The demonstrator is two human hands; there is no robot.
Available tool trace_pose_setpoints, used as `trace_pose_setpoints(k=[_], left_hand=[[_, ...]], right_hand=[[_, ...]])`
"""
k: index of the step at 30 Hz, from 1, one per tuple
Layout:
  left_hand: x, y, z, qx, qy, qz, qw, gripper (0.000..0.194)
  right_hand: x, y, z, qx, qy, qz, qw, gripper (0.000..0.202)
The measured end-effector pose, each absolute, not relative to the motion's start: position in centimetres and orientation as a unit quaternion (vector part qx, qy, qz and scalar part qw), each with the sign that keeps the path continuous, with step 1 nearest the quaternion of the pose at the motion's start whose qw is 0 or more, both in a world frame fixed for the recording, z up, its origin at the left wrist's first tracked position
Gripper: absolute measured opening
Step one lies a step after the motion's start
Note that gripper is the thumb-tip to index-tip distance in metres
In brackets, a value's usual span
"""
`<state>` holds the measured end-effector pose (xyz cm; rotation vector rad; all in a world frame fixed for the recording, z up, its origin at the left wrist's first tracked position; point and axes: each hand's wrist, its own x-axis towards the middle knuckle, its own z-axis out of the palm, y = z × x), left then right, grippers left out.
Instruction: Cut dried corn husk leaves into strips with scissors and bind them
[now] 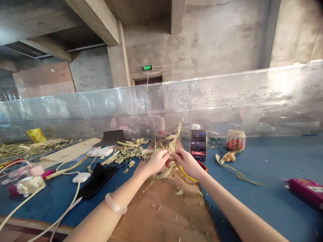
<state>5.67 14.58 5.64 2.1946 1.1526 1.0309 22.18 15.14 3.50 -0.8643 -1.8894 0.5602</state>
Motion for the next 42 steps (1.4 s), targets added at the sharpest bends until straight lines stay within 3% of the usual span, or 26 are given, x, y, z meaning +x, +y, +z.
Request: trace_pose_setpoints(k=[6, 23, 30, 42], left_hand=[[6.1, 13.9, 5.5, 0.787, 0.430, 0.392, 0.207, 0.030], [4.0, 14.8, 6.7, 0.793, 0.403, 0.335, 0.309, 0.028], [4.8, 14.8, 5.8, 0.773, 0.414, 0.387, 0.286, 0.027], [5.4, 14.0, 5.3, 0.786, 0.393, 0.355, 0.319, 0.015]], right_hand=[[22.2, 15.2, 3.5, -0.333, -0.780, 0.246, 0.470, 0.027], [24.6, 16.8, 3.8, -0.318, -0.802, 0.250, 0.439, 0.025], [23.7, 15.6, 3.8, -0.313, -0.820, 0.251, 0.409, 0.020], [22.9, 15.1, 3.7, -0.320, -0.803, 0.269, 0.425, 0.038]])
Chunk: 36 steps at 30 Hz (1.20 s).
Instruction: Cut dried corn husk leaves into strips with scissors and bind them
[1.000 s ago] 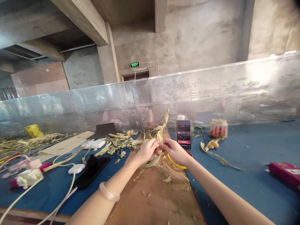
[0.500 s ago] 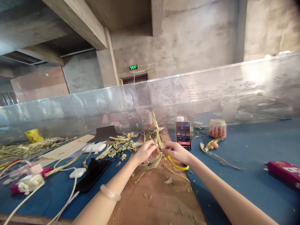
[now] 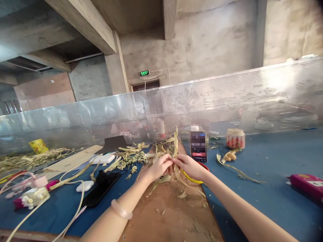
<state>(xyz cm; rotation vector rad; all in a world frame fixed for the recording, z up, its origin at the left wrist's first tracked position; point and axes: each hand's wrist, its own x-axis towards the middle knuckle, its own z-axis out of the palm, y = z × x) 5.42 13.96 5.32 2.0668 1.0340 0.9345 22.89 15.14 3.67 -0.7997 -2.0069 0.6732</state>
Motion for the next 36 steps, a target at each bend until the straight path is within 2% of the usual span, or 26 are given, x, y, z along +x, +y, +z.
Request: trace_pose_setpoints(k=[6, 13, 24, 36], left_hand=[[5.5, 14.0, 5.7, 0.789, 0.382, 0.378, 0.296, 0.022], [3.4, 15.6, 6.4, 0.760, 0.391, 0.402, 0.327, 0.023], [-0.4, 17.6, 7.2, 0.667, 0.425, 0.513, 0.334, 0.024], [-4.1, 19.3, 7.2, 0.583, 0.410, 0.644, 0.278, 0.025]], right_hand=[[23.1, 15.6, 3.6, -0.327, -0.788, 0.295, 0.430, 0.038], [24.1, 16.4, 3.8, -0.370, -0.760, 0.275, 0.459, 0.033], [25.4, 17.1, 4.1, -0.444, -0.688, 0.237, 0.523, 0.032], [26.6, 18.0, 3.7, -0.451, -0.616, 0.258, 0.592, 0.033]])
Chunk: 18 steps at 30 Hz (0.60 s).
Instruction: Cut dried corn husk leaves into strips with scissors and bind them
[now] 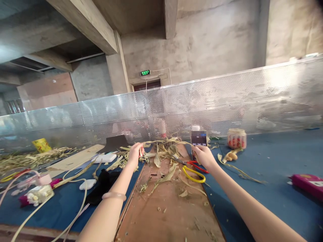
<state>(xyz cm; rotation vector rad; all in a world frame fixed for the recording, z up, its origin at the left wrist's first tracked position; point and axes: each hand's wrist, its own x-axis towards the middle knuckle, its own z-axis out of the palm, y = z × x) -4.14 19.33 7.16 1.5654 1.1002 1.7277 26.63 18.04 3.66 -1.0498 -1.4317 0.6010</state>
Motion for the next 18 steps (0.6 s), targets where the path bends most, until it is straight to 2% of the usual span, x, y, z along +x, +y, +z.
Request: trace_pose_setpoints(k=[7, 18], left_hand=[[-5.3, 19.7, 6.9, 0.563, 0.401, 0.666, 0.280, 0.025], [-6.0, 19.7, 7.5, 0.493, 0.370, 0.728, 0.301, 0.023]], right_hand=[[27.1, 17.9, 4.0, -0.442, -0.565, 0.278, 0.639, 0.030], [28.5, 17.0, 4.3, -0.464, -0.433, 0.176, 0.753, 0.027]])
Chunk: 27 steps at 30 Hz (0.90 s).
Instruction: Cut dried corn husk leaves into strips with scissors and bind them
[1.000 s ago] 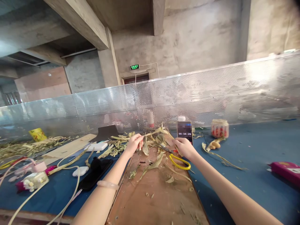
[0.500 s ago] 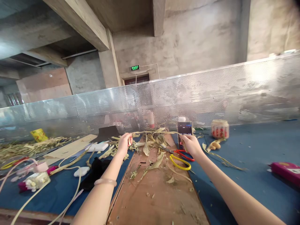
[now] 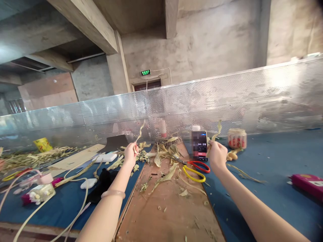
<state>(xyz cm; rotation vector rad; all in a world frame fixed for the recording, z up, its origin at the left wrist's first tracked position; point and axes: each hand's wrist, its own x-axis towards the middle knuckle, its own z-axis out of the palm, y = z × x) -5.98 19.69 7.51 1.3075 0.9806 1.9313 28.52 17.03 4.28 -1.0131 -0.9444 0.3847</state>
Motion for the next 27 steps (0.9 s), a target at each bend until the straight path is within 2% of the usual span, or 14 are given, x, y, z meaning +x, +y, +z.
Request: trace_pose_setpoints(k=[6, 12, 18, 27], left_hand=[[-5.3, 19.4, 7.7, 0.478, 0.394, 0.721, 0.310, 0.025], [0.3, 18.0, 6.3, 0.566, 0.418, 0.588, 0.399, 0.039], [4.5, 16.3, 4.7, 0.643, 0.405, 0.489, 0.429, 0.037], [5.0, 16.5, 3.5, 0.664, 0.408, 0.473, 0.411, 0.041]], right_hand=[[28.4, 16.9, 4.6, -0.441, -0.485, 0.165, 0.737, 0.035], [24.7, 16.3, 4.0, -0.381, -0.628, 0.276, 0.619, 0.041], [22.0, 14.8, 3.4, -0.307, -0.724, 0.345, 0.512, 0.036], [22.2, 15.4, 3.0, -0.297, -0.710, 0.365, 0.524, 0.040]])
